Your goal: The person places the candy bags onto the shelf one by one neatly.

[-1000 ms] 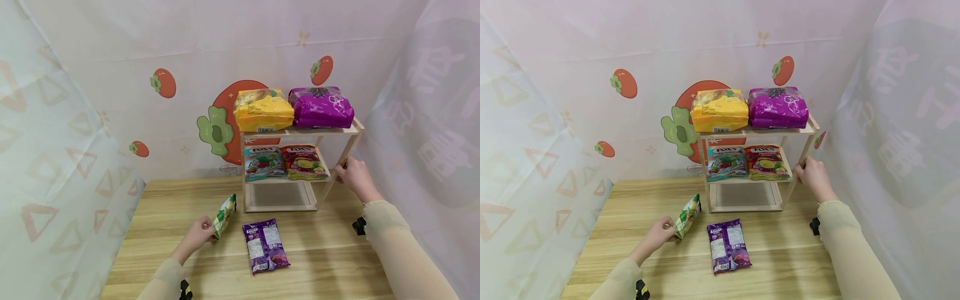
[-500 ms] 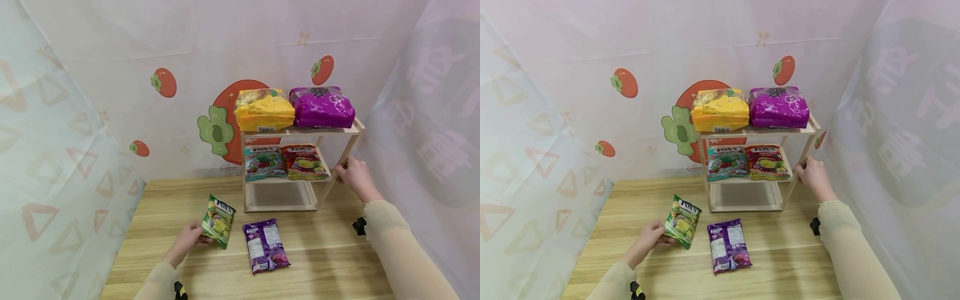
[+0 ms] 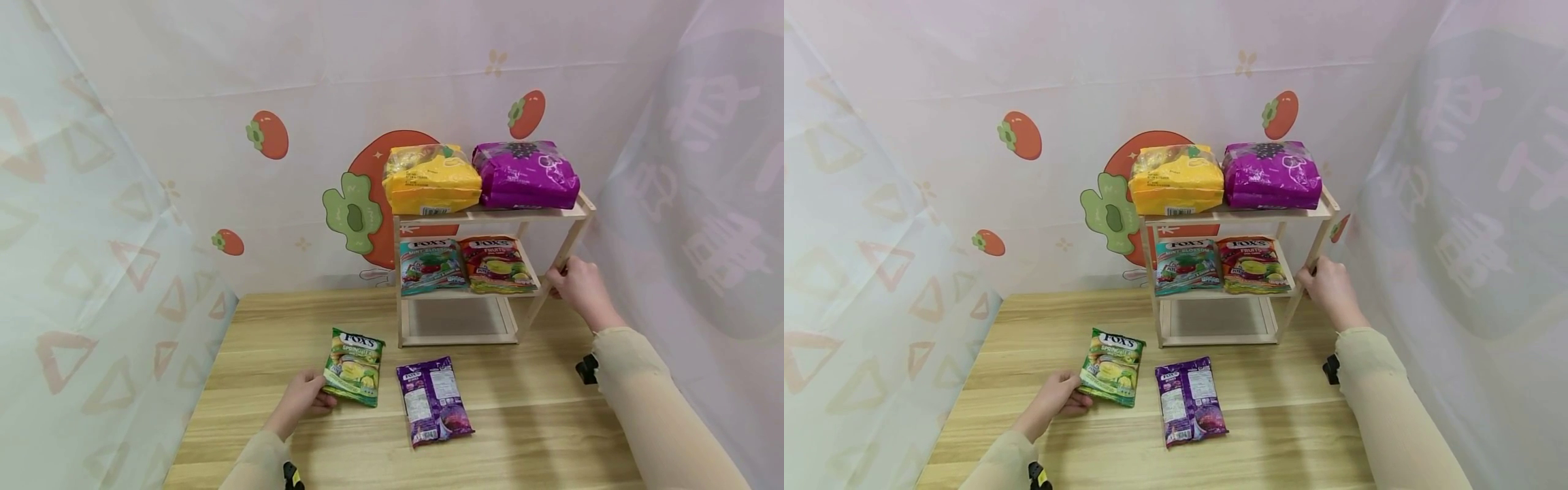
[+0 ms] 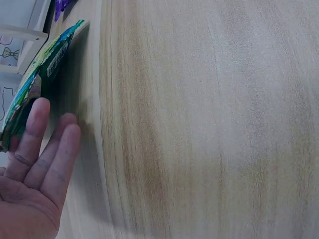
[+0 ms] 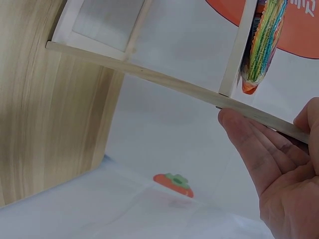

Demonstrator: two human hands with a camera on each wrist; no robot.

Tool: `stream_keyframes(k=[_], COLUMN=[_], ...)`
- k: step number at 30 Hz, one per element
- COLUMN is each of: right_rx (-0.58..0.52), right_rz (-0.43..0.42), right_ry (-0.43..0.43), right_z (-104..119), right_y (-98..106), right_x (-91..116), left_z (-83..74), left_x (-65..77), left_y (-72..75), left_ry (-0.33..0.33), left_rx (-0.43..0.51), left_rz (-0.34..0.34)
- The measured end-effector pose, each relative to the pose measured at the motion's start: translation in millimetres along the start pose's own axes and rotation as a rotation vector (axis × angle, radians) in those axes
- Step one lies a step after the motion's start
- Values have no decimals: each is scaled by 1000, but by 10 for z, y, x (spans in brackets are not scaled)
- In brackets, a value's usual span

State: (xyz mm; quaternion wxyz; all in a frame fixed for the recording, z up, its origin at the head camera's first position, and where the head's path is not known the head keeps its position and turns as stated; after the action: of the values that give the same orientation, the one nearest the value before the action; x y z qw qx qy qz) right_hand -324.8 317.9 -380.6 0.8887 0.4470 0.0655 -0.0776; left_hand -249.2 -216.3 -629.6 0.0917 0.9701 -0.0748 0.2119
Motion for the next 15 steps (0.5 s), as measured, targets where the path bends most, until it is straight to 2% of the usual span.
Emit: stream_keyframes(k=[7, 15], right_rx=[4, 7], right_rz=[2, 0], right_ry=[-2, 5], right_z=[4, 15], right_y=[2, 5], right_x=[7, 7], left_z=[104, 113], left_x=[0, 39], left_y=[73, 130], left_ry=[35, 51], left_rx=[-64, -264], left_rz=[-53, -111])
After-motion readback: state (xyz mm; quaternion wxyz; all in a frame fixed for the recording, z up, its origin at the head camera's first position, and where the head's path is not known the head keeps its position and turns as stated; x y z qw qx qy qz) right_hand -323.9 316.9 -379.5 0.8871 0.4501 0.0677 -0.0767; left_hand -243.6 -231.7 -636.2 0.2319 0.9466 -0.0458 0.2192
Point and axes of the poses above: each hand's wrist, its own x-axis away from the middle knuckle, its own y-axis out of the back of the hand, z = x × y, the point moved 9 cm from there along -x, towards the middle knuckle
